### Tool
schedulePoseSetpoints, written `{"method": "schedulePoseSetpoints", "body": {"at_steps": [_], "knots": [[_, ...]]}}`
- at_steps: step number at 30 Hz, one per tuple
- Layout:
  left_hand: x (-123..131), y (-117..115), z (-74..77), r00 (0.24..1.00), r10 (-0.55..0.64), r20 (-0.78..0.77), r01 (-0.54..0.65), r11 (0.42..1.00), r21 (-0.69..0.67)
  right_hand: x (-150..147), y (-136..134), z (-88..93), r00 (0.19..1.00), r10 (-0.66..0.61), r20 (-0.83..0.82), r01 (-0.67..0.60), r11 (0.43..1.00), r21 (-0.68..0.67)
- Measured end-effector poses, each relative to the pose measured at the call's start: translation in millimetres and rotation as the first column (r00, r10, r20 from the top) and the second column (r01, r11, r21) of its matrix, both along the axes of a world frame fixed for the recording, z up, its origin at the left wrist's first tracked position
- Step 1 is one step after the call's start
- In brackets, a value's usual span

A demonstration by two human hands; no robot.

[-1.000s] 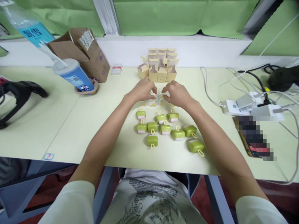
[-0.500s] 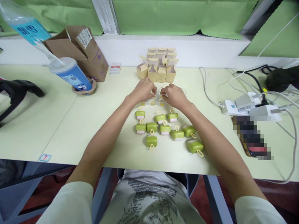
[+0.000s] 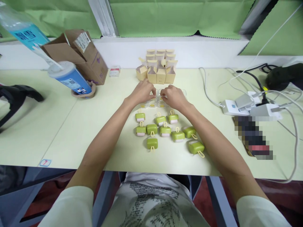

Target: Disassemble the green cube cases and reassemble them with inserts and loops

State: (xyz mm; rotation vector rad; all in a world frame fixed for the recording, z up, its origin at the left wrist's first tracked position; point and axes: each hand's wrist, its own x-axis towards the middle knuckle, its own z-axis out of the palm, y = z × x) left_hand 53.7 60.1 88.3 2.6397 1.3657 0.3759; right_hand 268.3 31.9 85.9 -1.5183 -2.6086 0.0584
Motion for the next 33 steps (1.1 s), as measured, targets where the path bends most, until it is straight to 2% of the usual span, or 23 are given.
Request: {"method": "schedulePoseSetpoints", "body": {"at_steps": [9, 17, 21, 24, 27, 30, 33], "knots": [[1, 1, -2.8, 1.0, 0.006, -0.025, -0.005, 0.999, 0.035, -1, 0, -1.6, 1.0, 0.0, -0.009, 0.0, 1.0, 0.005], [9, -2, -5.9, 0.999, -0.002, -0.04, 0.002, 1.0, 0.01, -2, -1, -0.9, 1.0, -0.003, -0.001, 0.003, 1.0, -0.003], [1, -1, 2.2, 1.0, -0.017, -0.025, 0.018, 1.0, 0.025, -2, -4, 5.0, 1.0, -0.002, -0.028, 0.001, 1.0, -0.013], [-22, 4, 16.7, 0.999, -0.009, 0.044, 0.008, 1.0, 0.023, 12, -3, 19.5, 0.989, -0.034, -0.143, 0.04, 0.999, 0.034], [-44, 6, 26.3, 0.998, 0.054, 0.041, -0.052, 0.998, -0.047, 40, 1, 36.0, 0.966, -0.095, -0.242, 0.117, 0.99, 0.081], [-51, 5, 22.4, 0.997, 0.083, -0.001, -0.082, 0.988, -0.13, 70, 9, 43.9, 0.969, -0.148, -0.197, 0.153, 0.988, 0.011], [-49, 7, 11.2, 0.995, 0.095, -0.032, -0.098, 0.986, -0.136, 87, 14, 42.0, 0.98, -0.179, -0.091, 0.168, 0.979, -0.118]]}}
